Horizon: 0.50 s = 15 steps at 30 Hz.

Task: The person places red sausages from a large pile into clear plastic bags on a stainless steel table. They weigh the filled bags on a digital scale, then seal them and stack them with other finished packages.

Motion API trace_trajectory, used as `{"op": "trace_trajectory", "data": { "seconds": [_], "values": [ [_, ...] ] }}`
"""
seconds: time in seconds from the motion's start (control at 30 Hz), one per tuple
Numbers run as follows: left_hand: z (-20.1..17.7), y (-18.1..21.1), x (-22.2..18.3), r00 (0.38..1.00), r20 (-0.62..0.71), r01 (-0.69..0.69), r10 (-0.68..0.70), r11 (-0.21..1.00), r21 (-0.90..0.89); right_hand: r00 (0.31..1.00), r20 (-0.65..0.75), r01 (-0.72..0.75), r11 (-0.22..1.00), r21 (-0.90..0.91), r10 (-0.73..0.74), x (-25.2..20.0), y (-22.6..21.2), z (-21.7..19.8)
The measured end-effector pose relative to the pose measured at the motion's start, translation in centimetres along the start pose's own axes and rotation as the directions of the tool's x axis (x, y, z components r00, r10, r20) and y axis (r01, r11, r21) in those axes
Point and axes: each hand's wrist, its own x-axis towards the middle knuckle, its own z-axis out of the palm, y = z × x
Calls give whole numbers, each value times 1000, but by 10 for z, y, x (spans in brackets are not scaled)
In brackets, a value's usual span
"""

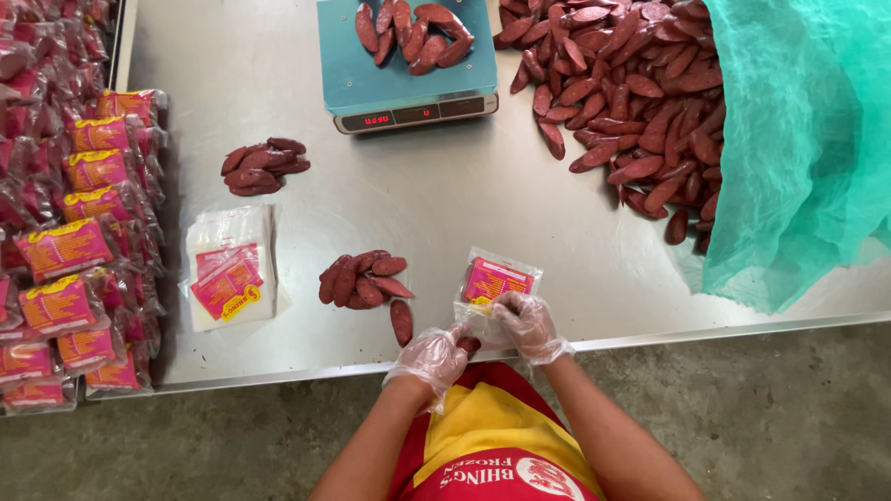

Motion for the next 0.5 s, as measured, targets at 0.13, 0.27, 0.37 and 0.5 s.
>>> {"op": "trace_trajectory", "data": {
  "seconds": [0.13,0.27,0.37,0.5],
  "values": [
    [-28,20,-11,988,107,-135,115,970,201,873,40,448,768,-458,-486,-24,-57,5],
    [-42,13,-29,961,271,-66,47,996,59,916,-102,322,862,-390,-388,-29,-54,13],
    [-33,-6,-34,933,357,257,-44,776,-576,960,-164,179,950,-257,-225,-21,-47,16],
    [17,-24,-24,945,311,296,100,137,-945,865,-104,345,731,-589,-492,-22,-50,20]
  ]
}}
